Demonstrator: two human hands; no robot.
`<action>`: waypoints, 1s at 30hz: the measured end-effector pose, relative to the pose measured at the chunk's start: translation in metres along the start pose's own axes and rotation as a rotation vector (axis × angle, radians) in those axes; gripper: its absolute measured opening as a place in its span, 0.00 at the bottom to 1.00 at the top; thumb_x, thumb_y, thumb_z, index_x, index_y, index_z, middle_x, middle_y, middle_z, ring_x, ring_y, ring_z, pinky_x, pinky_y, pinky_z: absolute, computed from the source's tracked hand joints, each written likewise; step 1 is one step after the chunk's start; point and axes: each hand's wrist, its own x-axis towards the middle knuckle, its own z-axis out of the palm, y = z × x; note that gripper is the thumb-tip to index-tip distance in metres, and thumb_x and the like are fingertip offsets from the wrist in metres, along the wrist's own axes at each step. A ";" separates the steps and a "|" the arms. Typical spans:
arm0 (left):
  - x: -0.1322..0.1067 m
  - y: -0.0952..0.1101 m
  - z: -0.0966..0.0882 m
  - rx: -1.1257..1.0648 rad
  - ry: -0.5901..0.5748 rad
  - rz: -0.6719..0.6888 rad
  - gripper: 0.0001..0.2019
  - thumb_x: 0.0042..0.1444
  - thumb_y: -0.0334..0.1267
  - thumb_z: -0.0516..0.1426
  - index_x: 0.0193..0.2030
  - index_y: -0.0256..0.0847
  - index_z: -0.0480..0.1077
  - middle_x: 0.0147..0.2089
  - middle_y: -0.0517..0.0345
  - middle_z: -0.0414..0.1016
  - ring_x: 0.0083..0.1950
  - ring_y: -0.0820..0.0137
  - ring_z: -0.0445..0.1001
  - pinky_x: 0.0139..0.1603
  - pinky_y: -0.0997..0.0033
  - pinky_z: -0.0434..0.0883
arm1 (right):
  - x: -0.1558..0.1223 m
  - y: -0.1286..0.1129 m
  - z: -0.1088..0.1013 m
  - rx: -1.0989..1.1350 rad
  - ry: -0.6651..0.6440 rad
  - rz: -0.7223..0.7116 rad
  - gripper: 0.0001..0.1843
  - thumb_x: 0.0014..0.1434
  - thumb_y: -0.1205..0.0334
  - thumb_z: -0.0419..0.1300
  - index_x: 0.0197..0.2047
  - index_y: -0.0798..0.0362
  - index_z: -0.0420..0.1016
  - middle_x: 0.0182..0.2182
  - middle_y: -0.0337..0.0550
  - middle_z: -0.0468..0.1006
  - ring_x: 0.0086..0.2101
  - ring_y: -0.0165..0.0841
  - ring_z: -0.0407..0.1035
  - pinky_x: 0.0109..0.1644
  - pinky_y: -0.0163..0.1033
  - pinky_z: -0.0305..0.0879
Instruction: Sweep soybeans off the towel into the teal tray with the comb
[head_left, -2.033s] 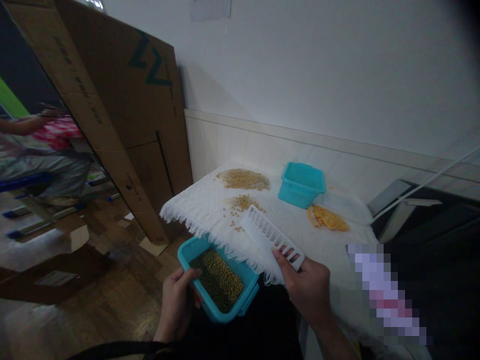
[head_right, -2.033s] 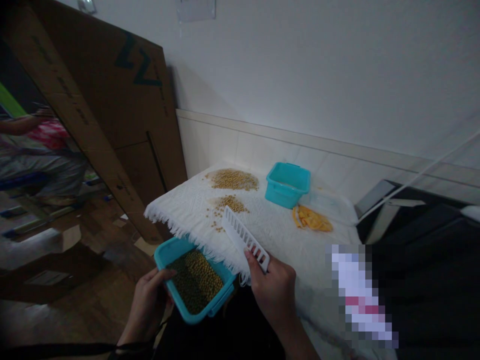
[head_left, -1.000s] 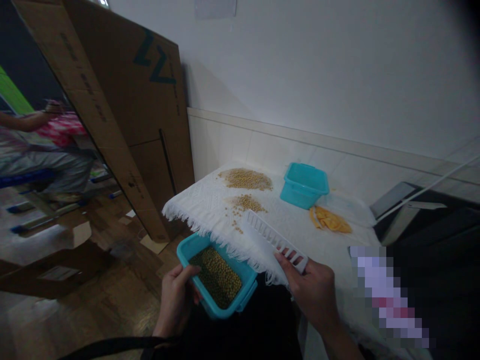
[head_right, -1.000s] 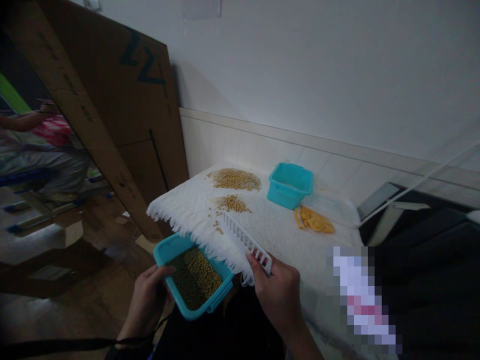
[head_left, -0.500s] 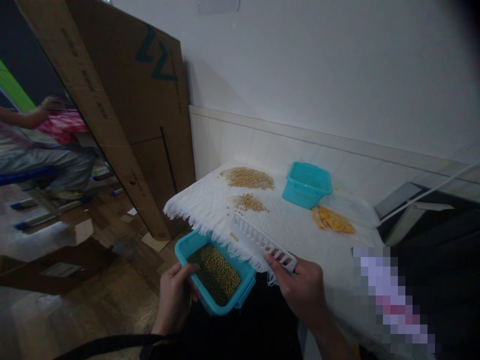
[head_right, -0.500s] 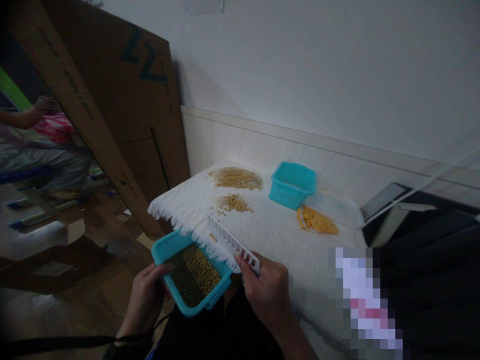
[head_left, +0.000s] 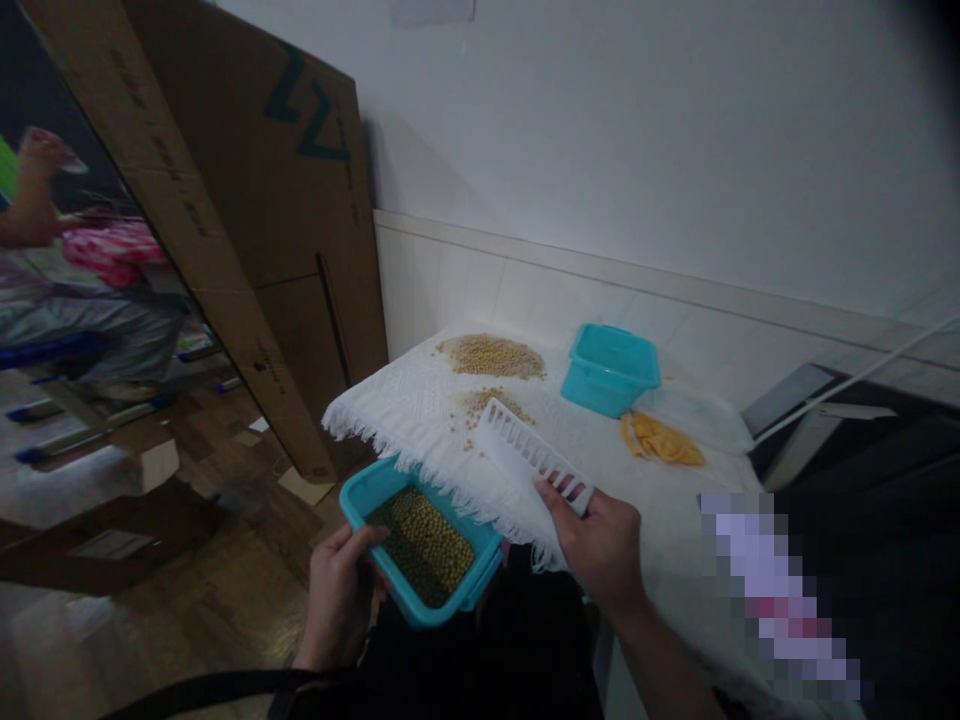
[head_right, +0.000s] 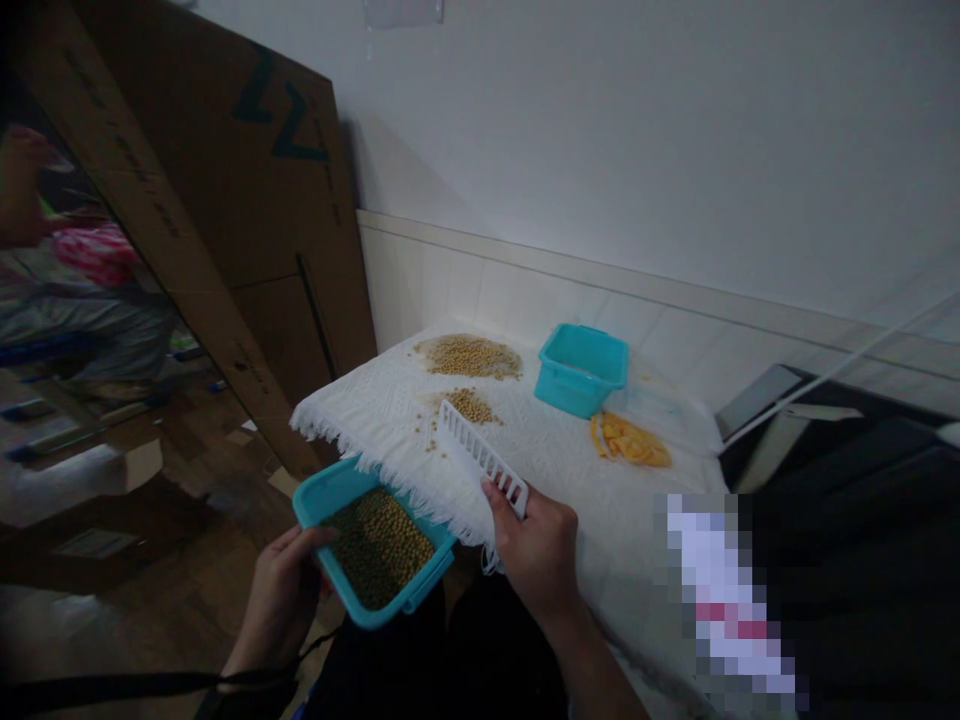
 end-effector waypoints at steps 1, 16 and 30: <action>0.001 0.000 0.000 -0.002 0.007 -0.002 0.12 0.34 0.45 0.68 0.12 0.45 0.71 0.10 0.62 0.66 0.10 0.72 0.61 0.11 0.73 0.58 | 0.002 -0.002 0.003 0.003 -0.007 -0.007 0.18 0.69 0.51 0.65 0.32 0.51 0.90 0.32 0.50 0.91 0.28 0.45 0.87 0.30 0.39 0.80; 0.010 0.005 -0.004 -0.024 0.046 -0.002 0.13 0.33 0.44 0.69 0.12 0.44 0.71 0.11 0.63 0.66 0.11 0.73 0.61 0.12 0.73 0.58 | 0.002 -0.027 0.014 0.093 -0.141 -0.113 0.17 0.70 0.59 0.64 0.30 0.52 0.88 0.23 0.43 0.86 0.21 0.36 0.81 0.27 0.34 0.74; 0.011 0.005 -0.009 -0.049 0.049 -0.024 0.13 0.33 0.45 0.69 0.11 0.44 0.72 0.10 0.61 0.66 0.10 0.73 0.62 0.12 0.73 0.59 | 0.027 0.000 0.007 -0.038 0.060 -0.005 0.17 0.66 0.48 0.68 0.32 0.50 0.90 0.29 0.51 0.90 0.27 0.47 0.86 0.31 0.41 0.79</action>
